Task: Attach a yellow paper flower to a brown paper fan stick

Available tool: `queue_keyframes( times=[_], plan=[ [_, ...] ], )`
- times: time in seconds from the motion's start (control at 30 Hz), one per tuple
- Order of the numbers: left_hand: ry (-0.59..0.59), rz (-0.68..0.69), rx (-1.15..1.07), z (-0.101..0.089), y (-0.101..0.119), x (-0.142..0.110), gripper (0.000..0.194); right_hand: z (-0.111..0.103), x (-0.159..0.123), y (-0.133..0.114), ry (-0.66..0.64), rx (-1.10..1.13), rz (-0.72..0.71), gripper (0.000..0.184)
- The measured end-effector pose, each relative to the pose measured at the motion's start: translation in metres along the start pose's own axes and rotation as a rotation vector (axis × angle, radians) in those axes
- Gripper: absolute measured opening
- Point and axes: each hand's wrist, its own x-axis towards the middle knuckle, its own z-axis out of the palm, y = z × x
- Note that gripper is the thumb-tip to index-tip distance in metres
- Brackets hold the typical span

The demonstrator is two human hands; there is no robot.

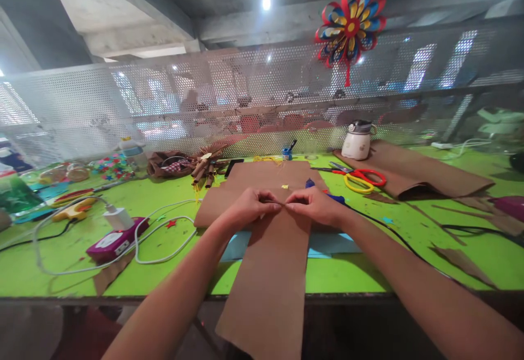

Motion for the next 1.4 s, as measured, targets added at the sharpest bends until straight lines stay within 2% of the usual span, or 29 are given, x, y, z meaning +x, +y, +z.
queue_keyframes(
  times=[0.23,0.37,0.47,0.67,0.8,1.0,1.13,1.3,1.4],
  plan=[
    [0.175,0.068,-0.180,0.003,-0.004,0.005,0.023,0.003,0.000,0.000,0.149,0.532,0.176,0.030],
    [0.214,0.136,-0.044,0.003,0.002,0.004,0.017,0.005,0.001,0.000,0.213,0.648,0.249,0.033],
    [0.182,0.187,0.127,0.002,0.003,0.002,0.013,0.007,0.002,0.002,0.215,0.602,0.233,0.030],
    [0.037,0.262,0.272,0.002,-0.002,0.002,0.021,0.009,0.002,0.002,0.166,0.521,0.227,0.027],
    [0.042,0.278,0.350,0.000,-0.006,0.003,0.021,0.010,0.003,0.005,0.144,0.425,0.208,0.024],
    [-0.005,0.228,0.365,-0.002,-0.008,0.004,0.025,0.008,0.004,0.015,0.121,0.104,0.177,0.020],
    [0.003,0.260,0.415,-0.003,-0.011,0.006,0.023,0.005,0.004,0.015,0.094,-0.081,0.060,0.018],
    [0.009,0.289,0.544,-0.005,-0.016,0.012,0.025,0.005,0.006,0.017,0.071,-0.203,-0.001,0.020],
    [0.014,0.293,0.621,-0.003,-0.021,0.016,0.026,0.006,0.008,0.021,0.065,-0.364,-0.064,0.018]
  ],
)
